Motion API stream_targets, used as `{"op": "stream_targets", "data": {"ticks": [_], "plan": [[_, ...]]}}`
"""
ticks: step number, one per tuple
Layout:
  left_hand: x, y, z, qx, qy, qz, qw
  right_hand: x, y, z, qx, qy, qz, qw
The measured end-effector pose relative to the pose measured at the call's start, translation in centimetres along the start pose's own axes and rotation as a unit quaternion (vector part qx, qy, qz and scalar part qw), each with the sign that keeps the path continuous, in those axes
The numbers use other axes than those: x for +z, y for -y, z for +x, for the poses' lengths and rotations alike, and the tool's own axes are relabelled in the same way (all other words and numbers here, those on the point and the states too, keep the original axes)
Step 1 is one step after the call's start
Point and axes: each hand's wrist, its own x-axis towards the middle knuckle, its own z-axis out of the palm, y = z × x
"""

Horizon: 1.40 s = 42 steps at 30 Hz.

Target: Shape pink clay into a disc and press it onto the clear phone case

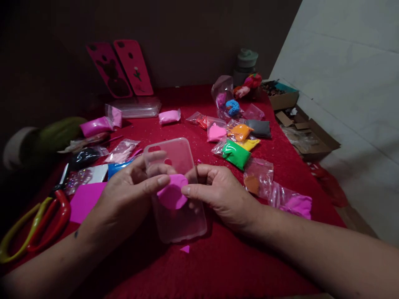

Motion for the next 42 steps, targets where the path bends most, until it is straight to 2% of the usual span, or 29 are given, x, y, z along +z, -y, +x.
{"op": "stream_targets", "data": {"ticks": [6,10,13,18,22,25,30,36,42], "plan": [[-0.85,0.04,0.35,-0.016,0.017,0.04,0.999,-0.34,0.05,0.27,0.004,-0.036,0.057,0.998],[-0.4,0.02,0.06,0.004,-0.01,0.056,0.998,-0.33,0.44,0.09,0.04,-0.015,-0.007,0.999],[-0.32,-0.08,-0.1,0.012,-0.009,0.06,0.998,-0.18,0.72,0.03,0.064,-0.018,-0.051,0.996],[-0.47,0.1,-0.03,-0.011,0.04,0.06,0.997,-0.02,0.67,0.08,0.051,-0.035,-0.066,0.996],[-0.25,0.4,-0.18,-0.026,0.011,0.11,0.993,-0.16,0.51,0.02,0.053,-0.029,-0.061,0.996],[-0.4,0.4,-0.32,-0.019,0.012,0.1,0.995,-0.22,0.43,0.01,0.058,-0.031,-0.044,0.997],[-0.97,0.03,0.07,-0.013,0.071,0.066,0.995,-0.48,0.25,0.12,0.053,-0.025,-0.024,0.998],[-0.78,-0.19,0.19,0.001,0.036,0.072,0.997,-0.8,0.32,0.0,0.047,-0.007,-0.028,0.998],[-0.56,0.17,-0.13,-0.024,0.072,0.048,0.996,-0.13,0.45,-0.07,0.047,-0.033,-0.057,0.997]]}}
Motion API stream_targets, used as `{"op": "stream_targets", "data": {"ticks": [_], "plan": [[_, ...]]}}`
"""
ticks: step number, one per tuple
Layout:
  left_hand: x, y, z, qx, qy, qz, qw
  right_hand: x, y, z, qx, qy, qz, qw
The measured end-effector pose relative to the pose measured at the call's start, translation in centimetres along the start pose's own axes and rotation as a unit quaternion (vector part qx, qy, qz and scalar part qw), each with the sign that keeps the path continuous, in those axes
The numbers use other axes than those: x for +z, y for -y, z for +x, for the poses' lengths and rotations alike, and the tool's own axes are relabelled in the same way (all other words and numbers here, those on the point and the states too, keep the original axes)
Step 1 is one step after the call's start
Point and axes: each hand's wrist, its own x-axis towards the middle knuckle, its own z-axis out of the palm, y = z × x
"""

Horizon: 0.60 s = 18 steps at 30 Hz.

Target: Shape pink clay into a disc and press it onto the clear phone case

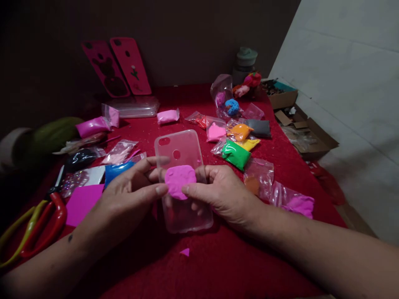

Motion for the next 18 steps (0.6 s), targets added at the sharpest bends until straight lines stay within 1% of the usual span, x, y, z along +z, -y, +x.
{"op": "stream_targets", "data": {"ticks": [3,6,8,13,16,18], "plan": [[0.61,0.14,0.13,-0.023,0.001,0.005,1.0,0.07,-0.07,-0.08,-0.002,-0.009,-0.005,1.0],[1.02,0.13,0.13,-0.022,-0.018,0.014,1.0,0.01,-0.15,-0.11,-0.004,-0.014,-0.014,1.0],[0.91,0.12,0.04,-0.022,-0.02,0.013,0.999,0.0,-0.18,-0.07,-0.003,-0.016,-0.021,1.0],[0.14,0.21,0.01,-0.023,0.007,0.009,1.0,0.09,-0.18,0.21,0.002,-0.02,-0.023,1.0],[0.36,0.17,0.12,-0.027,-0.003,0.009,1.0,0.05,-0.17,0.24,0.001,-0.013,-0.017,1.0],[0.68,0.1,0.14,-0.021,-0.018,0.01,1.0,-0.06,-0.18,0.17,-0.003,0.005,-0.001,1.0]]}}
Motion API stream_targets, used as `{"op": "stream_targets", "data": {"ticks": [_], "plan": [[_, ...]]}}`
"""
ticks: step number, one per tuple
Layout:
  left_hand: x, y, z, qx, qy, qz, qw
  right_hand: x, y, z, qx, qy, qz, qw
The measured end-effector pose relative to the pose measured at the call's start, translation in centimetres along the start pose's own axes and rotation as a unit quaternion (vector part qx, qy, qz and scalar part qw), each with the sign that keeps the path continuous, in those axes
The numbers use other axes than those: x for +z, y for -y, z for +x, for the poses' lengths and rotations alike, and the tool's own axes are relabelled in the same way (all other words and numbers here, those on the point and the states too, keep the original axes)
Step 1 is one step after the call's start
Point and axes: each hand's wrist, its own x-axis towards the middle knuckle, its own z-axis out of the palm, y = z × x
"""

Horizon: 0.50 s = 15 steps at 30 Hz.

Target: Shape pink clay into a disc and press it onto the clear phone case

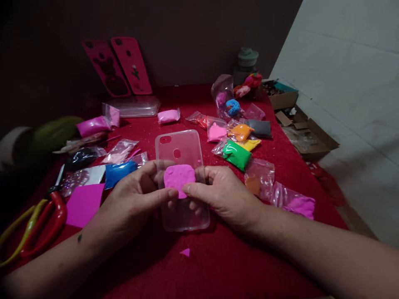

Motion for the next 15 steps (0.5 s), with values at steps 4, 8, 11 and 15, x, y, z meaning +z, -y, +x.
{"op": "stream_targets", "data": {"ticks": [4,8,11,15], "plan": [[0.21,-0.06,-0.09,0.022,-0.01,0.009,1.0,-0.23,0.04,-0.14,-0.004,0.022,0.015,1.0],[-0.02,-0.13,-0.23,0.022,0.004,0.006,1.0,-0.13,0.17,-0.16,0.002,0.014,0.014,1.0],[0.08,-0.25,-0.38,0.015,0.012,0.002,1.0,0.1,0.3,-0.26,-0.004,0.019,0.007,1.0],[0.37,-0.27,-0.4,0.004,0.002,-0.022,1.0,0.53,0.56,-0.26,0.001,0.012,-0.013,1.0]]}}
